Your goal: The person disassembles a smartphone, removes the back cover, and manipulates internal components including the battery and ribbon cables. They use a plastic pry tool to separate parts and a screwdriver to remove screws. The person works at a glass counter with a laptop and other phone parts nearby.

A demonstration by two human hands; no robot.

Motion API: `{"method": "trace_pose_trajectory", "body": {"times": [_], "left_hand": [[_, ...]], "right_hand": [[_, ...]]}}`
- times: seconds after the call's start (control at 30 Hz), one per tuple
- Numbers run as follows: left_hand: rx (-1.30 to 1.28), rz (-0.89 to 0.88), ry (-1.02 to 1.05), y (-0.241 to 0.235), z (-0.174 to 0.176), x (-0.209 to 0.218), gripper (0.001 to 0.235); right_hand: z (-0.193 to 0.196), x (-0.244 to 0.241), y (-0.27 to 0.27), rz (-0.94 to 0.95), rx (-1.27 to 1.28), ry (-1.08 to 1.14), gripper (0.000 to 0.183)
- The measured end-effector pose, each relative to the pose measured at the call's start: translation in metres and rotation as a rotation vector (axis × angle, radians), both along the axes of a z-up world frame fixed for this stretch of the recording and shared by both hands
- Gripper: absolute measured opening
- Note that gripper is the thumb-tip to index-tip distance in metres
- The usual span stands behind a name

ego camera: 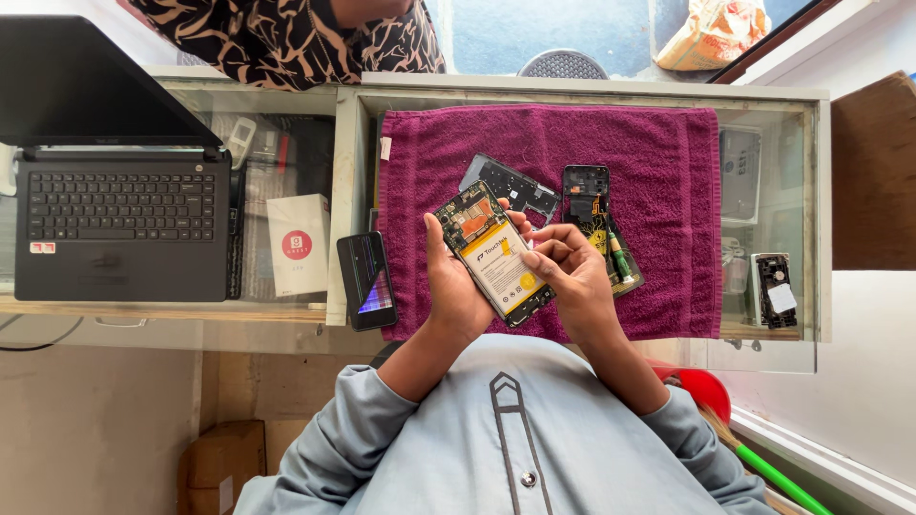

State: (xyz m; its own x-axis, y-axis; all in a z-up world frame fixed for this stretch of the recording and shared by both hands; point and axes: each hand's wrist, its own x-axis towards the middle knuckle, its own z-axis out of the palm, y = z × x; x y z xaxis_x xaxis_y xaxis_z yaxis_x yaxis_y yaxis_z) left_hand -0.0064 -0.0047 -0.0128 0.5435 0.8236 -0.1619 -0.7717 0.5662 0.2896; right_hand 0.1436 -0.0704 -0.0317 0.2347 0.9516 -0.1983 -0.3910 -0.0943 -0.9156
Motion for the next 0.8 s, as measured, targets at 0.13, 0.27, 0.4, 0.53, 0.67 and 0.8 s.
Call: {"method": "trace_pose_trajectory", "body": {"times": [0.13,0.27,0.4,0.53,0.67,0.8], "left_hand": [[-0.035,-0.008,0.030,0.000,0.000,-0.001,0.085],[-0.015,-0.001,0.007,0.000,-0.001,-0.001,0.083],[-0.008,-0.001,0.015,-0.001,-0.003,0.000,0.083],[-0.034,-0.021,0.030,-0.001,-0.002,0.000,0.084],[-0.012,-0.052,0.064,-0.001,0.001,0.000,0.087],[0.011,-0.081,0.003,-0.003,0.006,0.005,0.092]], "right_hand": [[0.000,0.000,0.000,0.010,-0.029,-0.047,0.020],[0.005,-0.003,-0.002,-0.063,-0.059,-0.358,0.018],[0.014,-0.006,-0.007,-0.164,0.141,-0.871,0.018],[0.021,-0.007,-0.006,-0.158,0.128,-0.838,0.017],[0.023,-0.009,-0.008,-0.176,0.163,-0.880,0.018],[0.019,-0.006,-0.013,-0.199,0.166,-0.946,0.019]]}}
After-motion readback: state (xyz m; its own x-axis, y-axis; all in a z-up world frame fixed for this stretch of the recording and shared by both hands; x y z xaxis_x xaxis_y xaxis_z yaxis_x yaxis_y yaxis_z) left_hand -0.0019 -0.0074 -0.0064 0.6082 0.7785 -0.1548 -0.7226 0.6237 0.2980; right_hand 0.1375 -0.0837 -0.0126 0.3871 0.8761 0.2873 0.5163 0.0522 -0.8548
